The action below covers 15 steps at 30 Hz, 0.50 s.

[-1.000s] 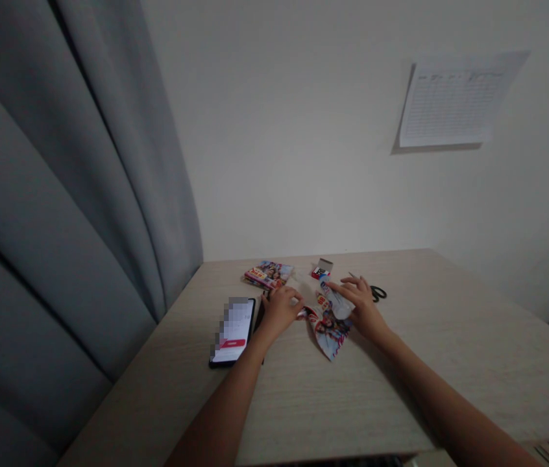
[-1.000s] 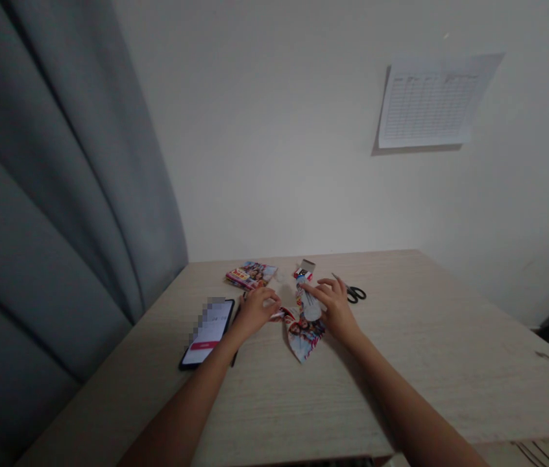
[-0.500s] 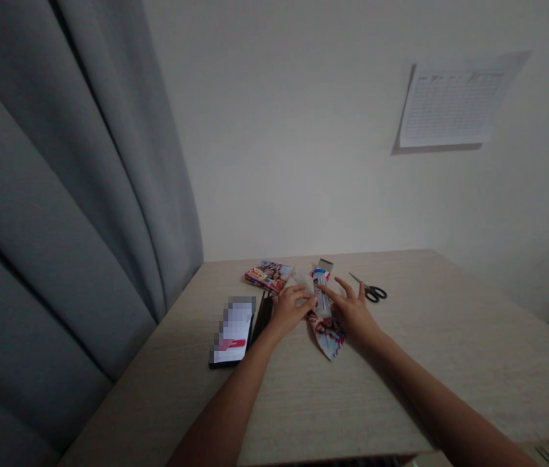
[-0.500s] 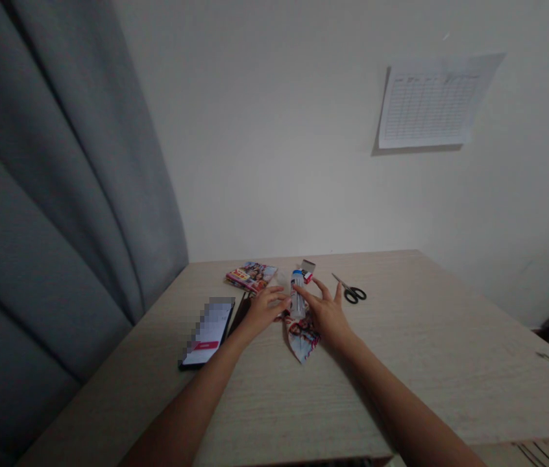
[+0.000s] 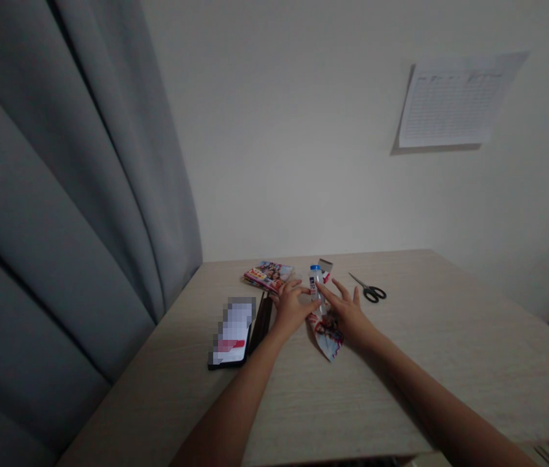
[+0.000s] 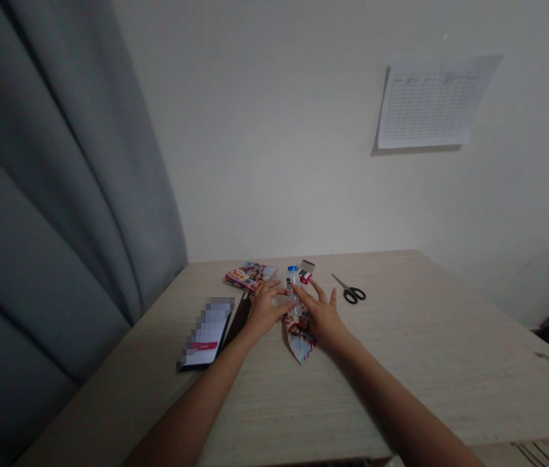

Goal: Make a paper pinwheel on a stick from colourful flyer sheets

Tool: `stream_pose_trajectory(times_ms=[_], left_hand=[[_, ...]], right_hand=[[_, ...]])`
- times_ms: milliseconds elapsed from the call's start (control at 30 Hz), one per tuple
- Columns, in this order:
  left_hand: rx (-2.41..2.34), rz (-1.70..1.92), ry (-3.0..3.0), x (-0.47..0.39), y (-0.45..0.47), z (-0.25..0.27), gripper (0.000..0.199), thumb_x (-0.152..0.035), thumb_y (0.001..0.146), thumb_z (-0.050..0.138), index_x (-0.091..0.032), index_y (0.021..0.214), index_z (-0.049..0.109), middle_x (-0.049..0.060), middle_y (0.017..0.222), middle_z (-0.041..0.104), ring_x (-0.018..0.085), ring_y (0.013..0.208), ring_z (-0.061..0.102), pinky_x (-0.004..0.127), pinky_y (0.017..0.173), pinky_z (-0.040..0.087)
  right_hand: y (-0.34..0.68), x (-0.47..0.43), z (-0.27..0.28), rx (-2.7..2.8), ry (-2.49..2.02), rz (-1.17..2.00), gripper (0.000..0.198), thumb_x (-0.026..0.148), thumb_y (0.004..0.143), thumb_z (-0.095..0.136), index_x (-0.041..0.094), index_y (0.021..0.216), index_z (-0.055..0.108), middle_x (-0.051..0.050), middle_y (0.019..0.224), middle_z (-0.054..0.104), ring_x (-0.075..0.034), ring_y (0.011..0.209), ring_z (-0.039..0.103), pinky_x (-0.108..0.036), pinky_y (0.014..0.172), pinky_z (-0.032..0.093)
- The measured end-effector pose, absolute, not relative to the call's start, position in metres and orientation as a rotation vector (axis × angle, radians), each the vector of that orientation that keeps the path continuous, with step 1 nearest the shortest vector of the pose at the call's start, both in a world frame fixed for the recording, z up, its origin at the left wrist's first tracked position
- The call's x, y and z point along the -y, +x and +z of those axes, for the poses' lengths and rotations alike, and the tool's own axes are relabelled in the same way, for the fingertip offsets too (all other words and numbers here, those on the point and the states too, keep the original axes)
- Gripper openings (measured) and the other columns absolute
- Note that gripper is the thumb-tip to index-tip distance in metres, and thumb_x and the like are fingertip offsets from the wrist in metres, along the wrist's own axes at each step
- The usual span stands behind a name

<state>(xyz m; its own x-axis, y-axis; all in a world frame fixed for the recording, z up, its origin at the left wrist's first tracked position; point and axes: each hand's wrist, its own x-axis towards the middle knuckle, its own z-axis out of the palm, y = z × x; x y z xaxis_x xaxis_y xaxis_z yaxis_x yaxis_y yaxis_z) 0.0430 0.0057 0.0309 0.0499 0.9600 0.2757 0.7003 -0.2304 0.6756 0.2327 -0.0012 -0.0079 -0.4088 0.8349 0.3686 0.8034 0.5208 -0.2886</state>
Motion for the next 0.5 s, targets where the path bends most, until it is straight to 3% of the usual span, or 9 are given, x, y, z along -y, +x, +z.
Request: stream_pose_trajectory(times_ms=[167,500], left_hand=[[-1.695,1.155,1.916,-0.013,0.043,0.025,0.029,-0.023,0.07,0.084,-0.021,0.097,0.075,0.01,0.136,0.061,0.031,0.137,0.043,0.058,0.118,0.023],[-1.65,1.284,1.985,-0.018,0.043,0.021,0.023,-0.03,0.071,0.085,-0.021,0.09,0.076,0.009,0.132,0.065,0.031,0.135,0.046,0.056,0.118,0.027]], right_hand=[[0.232,0.003,-0.004,2.285,-1.322,0.147,0.094,0.002,0.079,0.048,0.035,0.16,0.013,-0.01,0.163,0.03,-0.029,0.154,0.009,-0.077,0.113,0.004],[0.231,0.003,0.005,2.249,-1.3,0.251,0.108,-0.008,0.068,0.037,0.04,0.159,0.006,-0.003,0.165,0.028,-0.027,0.154,0.011,-0.077,0.113,0.002]])
